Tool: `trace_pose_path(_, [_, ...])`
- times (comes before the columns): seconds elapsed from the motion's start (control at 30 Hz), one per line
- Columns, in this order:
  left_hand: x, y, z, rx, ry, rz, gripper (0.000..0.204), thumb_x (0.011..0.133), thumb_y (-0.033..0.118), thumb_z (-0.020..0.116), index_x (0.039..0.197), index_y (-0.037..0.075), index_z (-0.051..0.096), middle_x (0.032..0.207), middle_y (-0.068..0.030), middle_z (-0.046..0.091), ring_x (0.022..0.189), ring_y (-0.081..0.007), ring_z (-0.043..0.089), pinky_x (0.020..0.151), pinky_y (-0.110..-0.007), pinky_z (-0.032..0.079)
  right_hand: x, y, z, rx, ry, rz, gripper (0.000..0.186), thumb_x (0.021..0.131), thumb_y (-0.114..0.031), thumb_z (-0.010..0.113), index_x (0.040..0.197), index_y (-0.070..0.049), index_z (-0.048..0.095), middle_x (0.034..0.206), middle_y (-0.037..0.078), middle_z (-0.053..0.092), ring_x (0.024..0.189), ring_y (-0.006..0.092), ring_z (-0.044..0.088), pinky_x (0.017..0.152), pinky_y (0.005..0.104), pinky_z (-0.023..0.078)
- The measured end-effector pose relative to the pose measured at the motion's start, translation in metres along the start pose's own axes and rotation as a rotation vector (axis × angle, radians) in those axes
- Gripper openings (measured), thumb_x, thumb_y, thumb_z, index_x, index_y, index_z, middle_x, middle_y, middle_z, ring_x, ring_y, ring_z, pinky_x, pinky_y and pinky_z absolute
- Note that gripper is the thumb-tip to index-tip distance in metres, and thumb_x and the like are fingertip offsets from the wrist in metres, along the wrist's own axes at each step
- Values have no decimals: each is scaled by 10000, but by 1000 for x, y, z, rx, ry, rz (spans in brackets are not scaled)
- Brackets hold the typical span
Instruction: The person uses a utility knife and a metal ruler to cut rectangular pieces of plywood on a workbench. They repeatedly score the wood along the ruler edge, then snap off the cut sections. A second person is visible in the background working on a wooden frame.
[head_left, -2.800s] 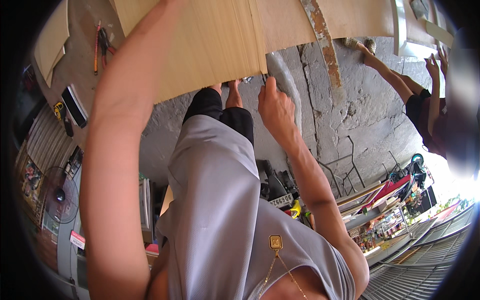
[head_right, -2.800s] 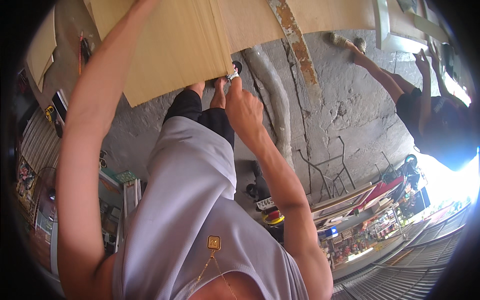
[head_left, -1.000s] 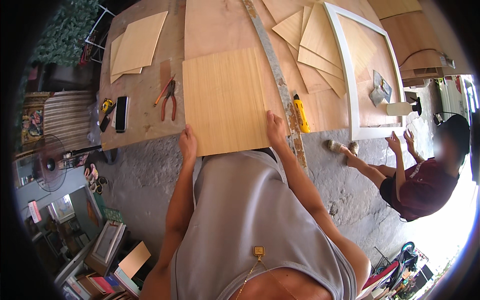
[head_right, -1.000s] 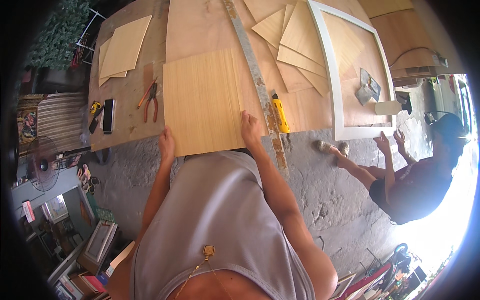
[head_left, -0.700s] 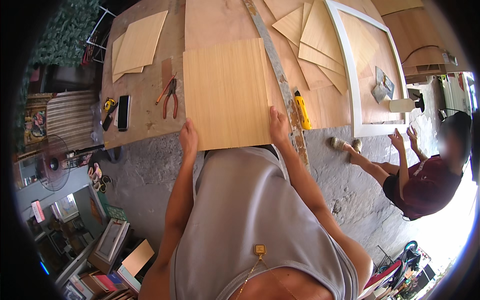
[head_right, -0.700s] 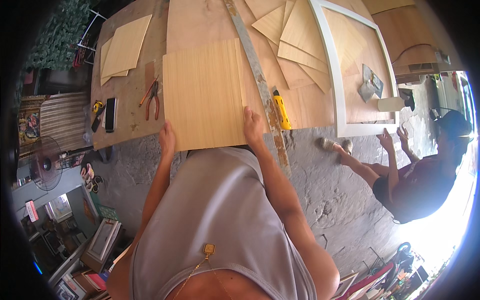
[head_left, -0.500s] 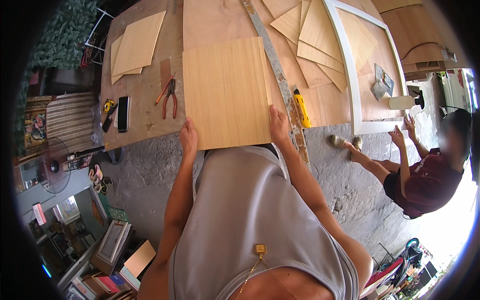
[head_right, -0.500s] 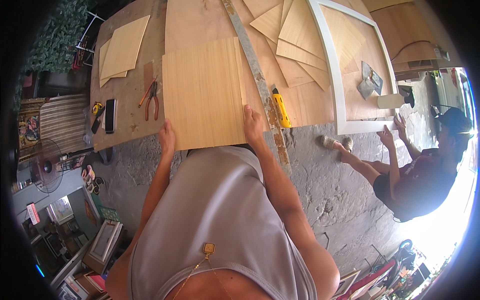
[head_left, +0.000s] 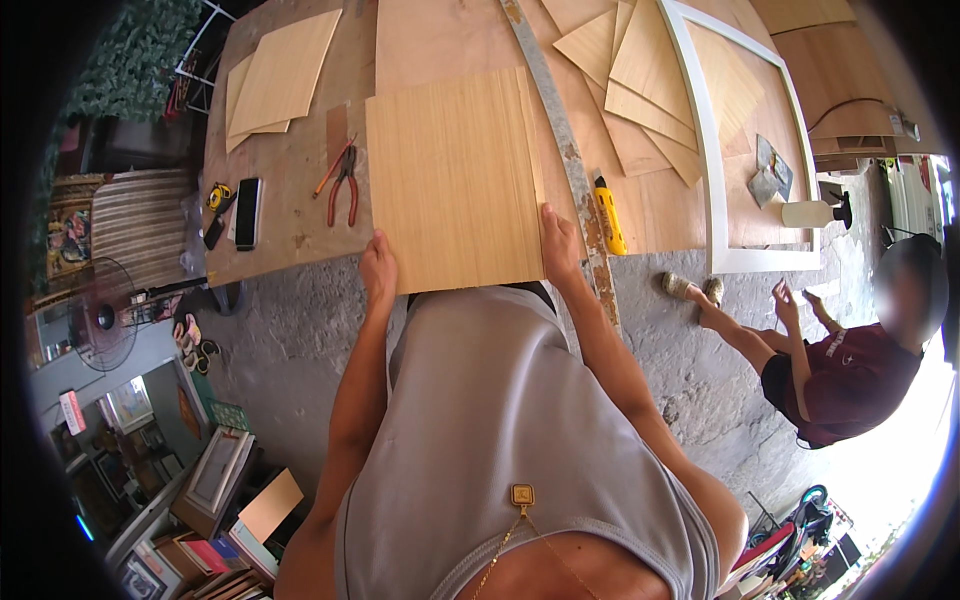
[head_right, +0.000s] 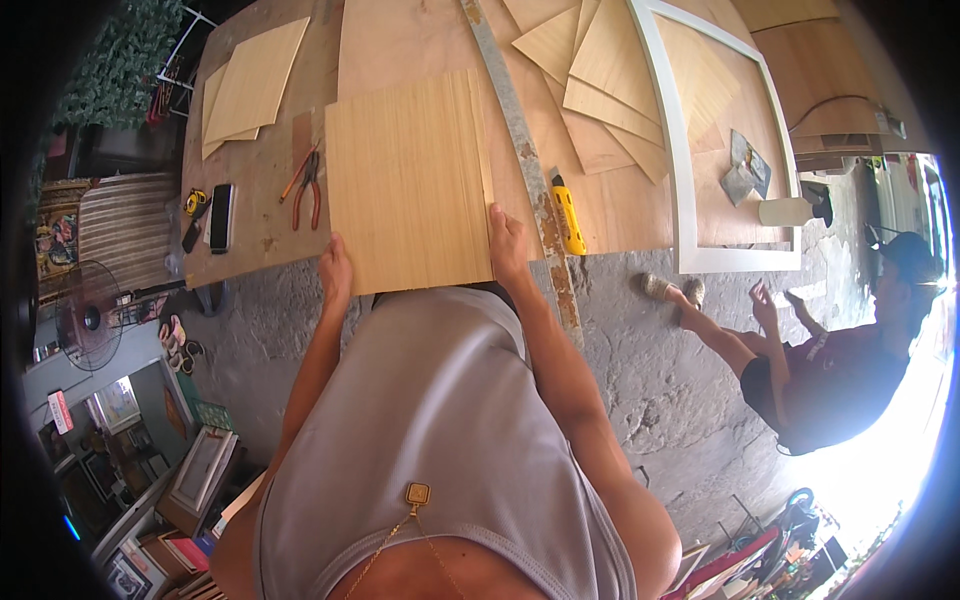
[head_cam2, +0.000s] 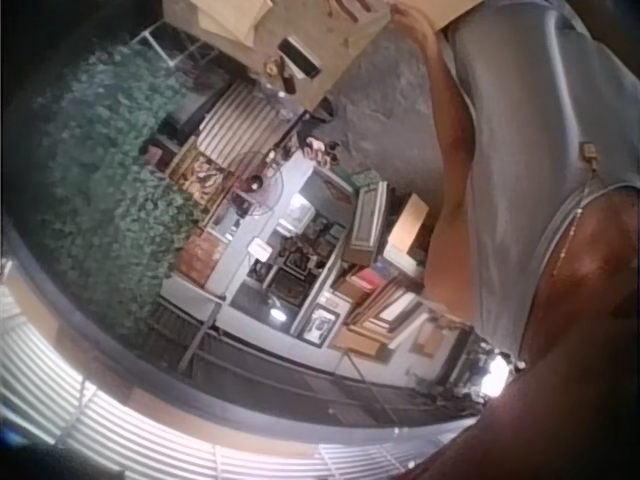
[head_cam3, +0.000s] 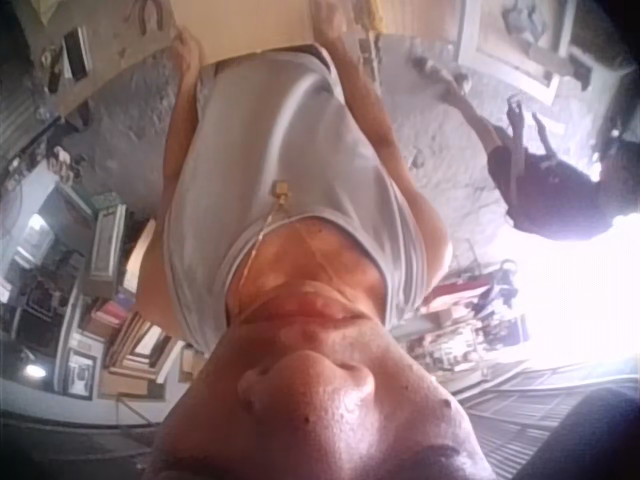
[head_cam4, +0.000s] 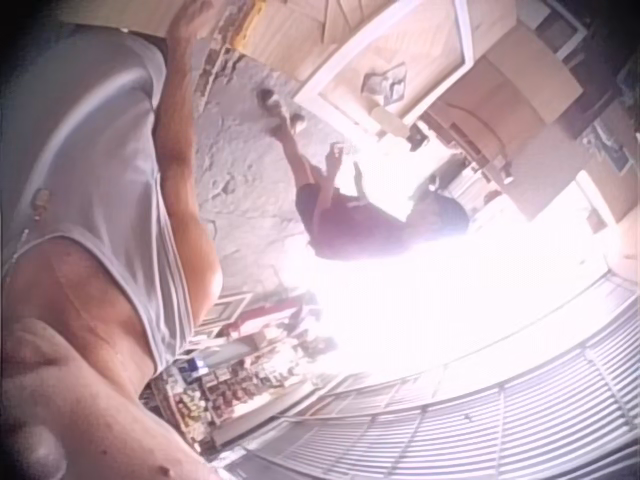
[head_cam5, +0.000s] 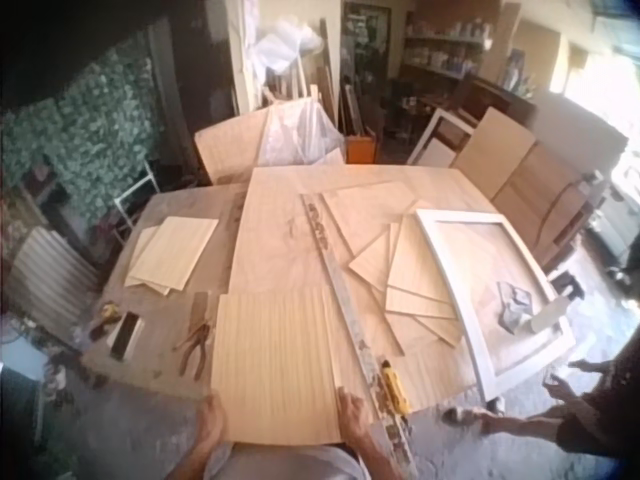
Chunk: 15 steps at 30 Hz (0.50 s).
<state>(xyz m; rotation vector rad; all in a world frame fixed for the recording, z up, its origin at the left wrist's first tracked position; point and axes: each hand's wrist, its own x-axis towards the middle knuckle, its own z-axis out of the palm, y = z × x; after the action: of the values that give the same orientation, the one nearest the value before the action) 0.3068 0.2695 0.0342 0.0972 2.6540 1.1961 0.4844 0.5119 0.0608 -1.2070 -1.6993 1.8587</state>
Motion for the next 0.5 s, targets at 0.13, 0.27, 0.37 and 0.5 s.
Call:
trace_pose_path(0.13, [-3,-1,1,-42,35,20,620,1013,493,392,1053,-68,651,974,-274,676,934,-400,650,808,-426,477,11,15,-2,-177,0,-51,533,1037,-402,436,857,69,609,629,53,520,635,102,442,575,336,411])
trace_pose_path(0.27, [-5,-21,0,-51,93,15,604,1013,480,406,1046,-71,650,974,-272,675,917,-392,652,804,-431,473,39,5,-12,-238,-62,10,545,1027,-457,434,962,45,637,644,66,575,636,117,556,569,303,449])
trace_pose_path(0.37, [-12,-23,-2,-26,75,30,597,1011,478,410,1042,-65,655,971,-270,675,908,-386,654,799,-428,473,77,-9,-10,-138,-35,29,545,1007,-470,463,998,42,650,683,110,625,667,170,631,601,322,484])
trace_pose_path(0.5, [-16,-21,-2,15,63,30,601,1011,484,404,1009,-60,657,951,-268,674,905,-419,644,779,-445,474,95,-19,-11,-288,118,-159,503,968,-443,532,1020,41,660,789,181,680,766,255,679,684,380,513])
